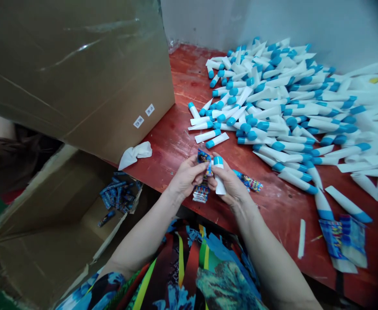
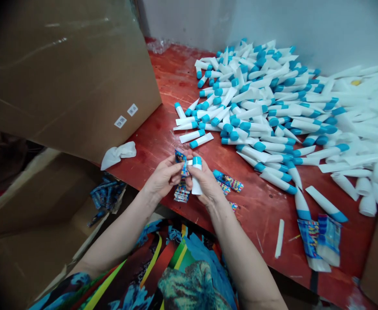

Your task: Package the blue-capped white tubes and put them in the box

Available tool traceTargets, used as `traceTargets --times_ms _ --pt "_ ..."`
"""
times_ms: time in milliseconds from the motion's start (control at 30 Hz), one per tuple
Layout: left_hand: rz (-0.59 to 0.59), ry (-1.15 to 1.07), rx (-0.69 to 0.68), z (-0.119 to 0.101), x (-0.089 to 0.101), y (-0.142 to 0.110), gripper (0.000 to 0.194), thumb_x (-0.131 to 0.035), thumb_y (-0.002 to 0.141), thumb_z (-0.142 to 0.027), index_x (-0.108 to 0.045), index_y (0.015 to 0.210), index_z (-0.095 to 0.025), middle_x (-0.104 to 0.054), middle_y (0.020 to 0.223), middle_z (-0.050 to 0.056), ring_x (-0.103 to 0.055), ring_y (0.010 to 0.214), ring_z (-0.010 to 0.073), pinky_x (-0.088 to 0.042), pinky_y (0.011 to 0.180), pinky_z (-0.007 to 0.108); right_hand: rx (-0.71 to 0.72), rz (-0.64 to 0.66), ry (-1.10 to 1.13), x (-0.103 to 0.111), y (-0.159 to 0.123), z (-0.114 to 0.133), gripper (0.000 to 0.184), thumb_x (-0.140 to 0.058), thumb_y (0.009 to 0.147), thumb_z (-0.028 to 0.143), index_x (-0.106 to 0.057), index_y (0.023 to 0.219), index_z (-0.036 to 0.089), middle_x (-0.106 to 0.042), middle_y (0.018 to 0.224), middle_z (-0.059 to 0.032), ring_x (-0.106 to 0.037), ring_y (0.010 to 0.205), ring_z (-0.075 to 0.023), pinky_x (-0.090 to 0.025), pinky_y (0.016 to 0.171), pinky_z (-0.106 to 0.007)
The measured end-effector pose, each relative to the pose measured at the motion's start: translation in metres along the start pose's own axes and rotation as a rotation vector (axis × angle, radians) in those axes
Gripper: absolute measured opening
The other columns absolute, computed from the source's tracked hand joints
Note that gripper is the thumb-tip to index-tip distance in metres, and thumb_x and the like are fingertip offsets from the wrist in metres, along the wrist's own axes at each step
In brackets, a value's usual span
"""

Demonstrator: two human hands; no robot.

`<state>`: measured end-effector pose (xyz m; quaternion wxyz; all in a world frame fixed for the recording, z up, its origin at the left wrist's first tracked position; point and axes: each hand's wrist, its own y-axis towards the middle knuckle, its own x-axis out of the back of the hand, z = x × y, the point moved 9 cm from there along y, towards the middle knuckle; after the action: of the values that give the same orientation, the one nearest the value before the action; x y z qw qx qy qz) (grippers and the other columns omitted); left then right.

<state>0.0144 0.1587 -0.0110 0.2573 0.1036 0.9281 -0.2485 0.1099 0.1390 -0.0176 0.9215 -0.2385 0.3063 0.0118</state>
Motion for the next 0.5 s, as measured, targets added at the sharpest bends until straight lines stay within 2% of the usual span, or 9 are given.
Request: traceTargets --times_ms 67,133,200,267,367,433,500 --pt "-0.051 -0.02 -0.019 -0.004 0.008 0.003 0.037 -0.088 0.068 -0.027 -0.06 0.09 -0.017 -0.05 0.056 -0.009 -0.031 0.037 0.0013 -0.015 0.039 0.02 -0.002 -0.047 -0.107 0.007 -0.004 -0.001 0.084 -0.089 0.068 0.037 -0.045 0.139 0.028 -0.059 0.062 0.0128 -0.049 0.037 -0.0097 -0.041 0.036 -0.021" --pt "-0.127 0.012 -0.046 -0.006 0.017 0.005 0.038 -0.089 0.066 -0.026 -0.059 0.089 -0.018 -0.05 0.055 -0.01 -0.031 0.037 0.0018 -0.014 0.039 0.02 0.074 -0.136 -0.239 0.019 -0.008 0.007 0.085 -0.087 0.072 0.042 -0.042 0.142 0.027 -0.06 0.061 0.0124 -0.049 0.036 -0.0106 -0.04 0.036 -0.022" --pt "-0.194 0.098 -0.084 -0.009 0.024 0.005 0.037 -0.089 0.065 -0.025 -0.06 0.088 -0.017 -0.055 0.058 -0.009 -0.034 0.039 0.0021 -0.016 0.04 0.02 0.189 -0.234 -0.349 0.031 -0.011 0.021 0.079 -0.085 0.075 0.047 -0.044 0.138 0.027 -0.064 0.068 0.0101 -0.047 0.037 -0.0092 -0.038 0.036 -0.023" --pt "-0.224 0.202 -0.135 -0.014 0.025 0.004 0.033 -0.088 0.065 -0.023 -0.062 0.084 -0.016 -0.06 0.062 -0.006 -0.039 0.043 0.0026 -0.023 0.042 0.019 0.265 -0.289 -0.442 0.037 -0.011 0.033 0.068 -0.086 0.073 0.05 -0.051 0.127 0.026 -0.069 0.079 0.0063 -0.046 0.041 -0.0075 -0.037 0.038 -0.023" --pt "-0.201 0.287 -0.194 -0.018 0.019 0.004 0.028 -0.087 0.065 -0.023 -0.066 0.081 -0.015 -0.065 0.067 -0.003 -0.047 0.05 0.0043 -0.031 0.047 0.019 0.291 -0.256 -0.566 0.034 -0.002 0.039 0.054 -0.087 0.068 0.047 -0.058 0.108 0.024 -0.069 0.08 0.005 -0.048 0.048 -0.008 -0.038 0.043 -0.023" --pt "-0.17 0.27 -0.158 -0.014 0.016 0.003 0.03 -0.087 0.068 -0.028 -0.069 0.087 -0.015 -0.06 0.06 -0.005 -0.043 0.046 0.0051 -0.027 0.044 0.019 0.307 -0.239 -0.585 0.033 0.003 0.04 0.052 -0.085 0.065 0.045 -0.06 0.106 0.024 -0.066 0.074 0.0066 -0.047 0.05 -0.0094 -0.039 0.046 -0.025" --pt "-0.123 0.232 -0.064 -0.003 0.014 0.002 0.033 -0.086 0.072 -0.038 -0.068 0.088 -0.016 -0.05 0.049 -0.008 -0.035 0.04 0.0053 -0.02 0.041 0.021 0.32 -0.259 -0.563 0.035 0.006 0.039 0.054 -0.084 0.065 0.044 -0.06 0.109 0.025 -0.064 0.072 0.0075 -0.047 0.05 -0.0103 -0.039 0.047 -0.026"
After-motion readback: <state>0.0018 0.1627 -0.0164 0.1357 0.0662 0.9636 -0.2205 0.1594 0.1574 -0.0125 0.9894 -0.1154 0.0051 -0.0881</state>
